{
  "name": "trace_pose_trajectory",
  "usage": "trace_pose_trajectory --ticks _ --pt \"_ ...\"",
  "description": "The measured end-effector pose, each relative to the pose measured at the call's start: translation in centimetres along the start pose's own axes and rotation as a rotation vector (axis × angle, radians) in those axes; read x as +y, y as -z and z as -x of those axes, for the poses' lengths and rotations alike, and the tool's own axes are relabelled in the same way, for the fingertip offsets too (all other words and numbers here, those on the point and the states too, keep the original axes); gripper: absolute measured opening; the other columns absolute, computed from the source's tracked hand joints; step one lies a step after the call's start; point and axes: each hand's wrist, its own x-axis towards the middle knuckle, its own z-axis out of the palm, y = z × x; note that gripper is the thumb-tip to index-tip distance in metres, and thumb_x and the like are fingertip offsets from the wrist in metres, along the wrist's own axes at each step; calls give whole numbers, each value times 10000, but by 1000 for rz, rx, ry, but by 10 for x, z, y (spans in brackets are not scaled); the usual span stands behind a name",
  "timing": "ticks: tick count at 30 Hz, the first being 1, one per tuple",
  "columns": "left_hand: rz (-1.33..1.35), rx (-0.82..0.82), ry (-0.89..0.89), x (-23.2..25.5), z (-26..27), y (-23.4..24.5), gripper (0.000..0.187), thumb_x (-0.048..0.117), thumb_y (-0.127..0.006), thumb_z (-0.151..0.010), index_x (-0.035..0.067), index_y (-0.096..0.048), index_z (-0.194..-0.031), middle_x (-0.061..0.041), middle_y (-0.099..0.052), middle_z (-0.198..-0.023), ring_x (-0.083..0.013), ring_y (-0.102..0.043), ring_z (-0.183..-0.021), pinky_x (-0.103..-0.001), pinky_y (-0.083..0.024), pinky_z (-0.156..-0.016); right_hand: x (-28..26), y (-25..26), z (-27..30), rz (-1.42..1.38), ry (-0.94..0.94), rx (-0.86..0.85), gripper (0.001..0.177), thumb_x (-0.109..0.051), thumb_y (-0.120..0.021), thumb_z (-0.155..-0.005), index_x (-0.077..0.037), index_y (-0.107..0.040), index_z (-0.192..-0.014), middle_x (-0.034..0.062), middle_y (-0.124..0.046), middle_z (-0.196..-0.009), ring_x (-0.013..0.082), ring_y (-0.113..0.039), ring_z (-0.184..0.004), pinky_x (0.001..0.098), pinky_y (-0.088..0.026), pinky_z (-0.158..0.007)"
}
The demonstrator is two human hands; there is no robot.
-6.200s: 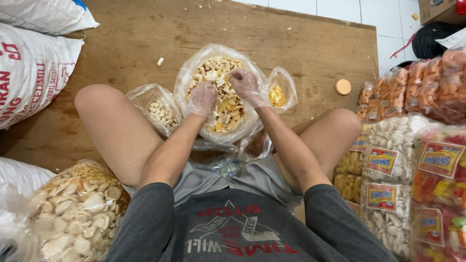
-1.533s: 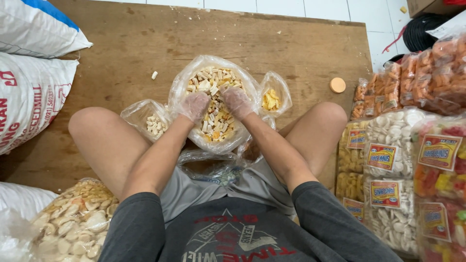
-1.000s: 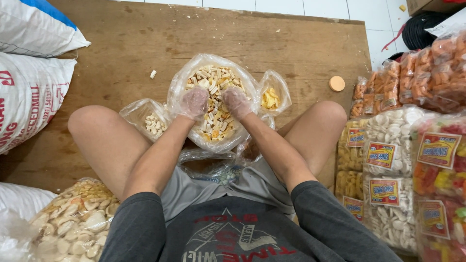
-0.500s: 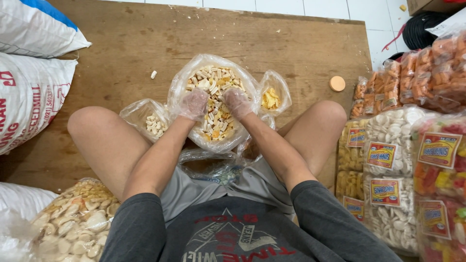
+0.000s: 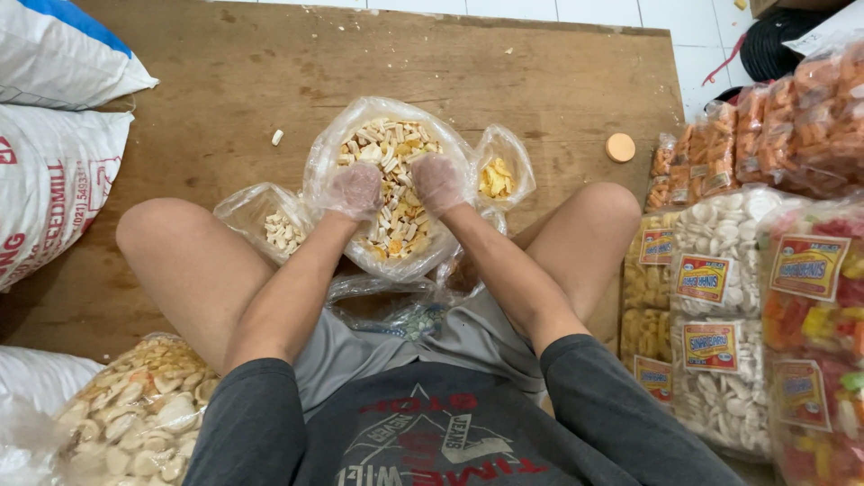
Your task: The person sorts and transfers small snacks from a central bag into smaller individual bags by hand while wearing gloves.
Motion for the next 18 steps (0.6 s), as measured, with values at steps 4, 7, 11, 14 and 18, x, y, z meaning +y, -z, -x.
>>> trace_pose_trajectory --ticks 4,7,11,14,18 --pt "24 -26 -3 4 -5 2 146 187 -558 -914 83 -661 -915 -148 -715 -819 -373 -736 -886 -522 -587 -757 0 25 4 -183 -23 -28 296 -34 -531 -840 -118 -751 -659 81 -674 -571 298 -750 -604 449 -594 -486" --pt "45 -45 2 7 -5 5 160 196 -550 -925 78 -658 -931 -158 -722 -837 -383 -737 -908 -531 -588 -779 -5 20 3 -188 -61 13 235 -39 -568 -816 -114 -741 -676 96 -650 -563 323 -737 -575 463 -588 -482" --pt "77 -77 11 13 -3 8 181 210 -538 -941 72 -654 -956 -172 -732 -863 -398 -739 -941 -545 -590 -812 -1 -6 -1 -217 -67 9 187 -135 -589 -833 -126 -734 -715 85 -668 -623 318 -750 -636 465 -607 -550" --pt "98 -100 18 14 -3 10 195 219 -531 -952 67 -652 -972 -182 -739 -881 -408 -740 -963 -555 -591 -834 3 -5 0 -212 -25 26 181 -248 -623 -863 -128 -738 -793 77 -688 -699 298 -765 -707 449 -621 -611" --pt "90 -11 -62 12 -13 9 135 158 -519 -946 57 -608 -942 -194 -718 -823 -403 -748 -901 -539 -599 -778 4 20 4 -258 -23 63 190 -272 -641 -867 -112 -720 -802 87 -684 -708 309 -766 -725 453 -626 -630"
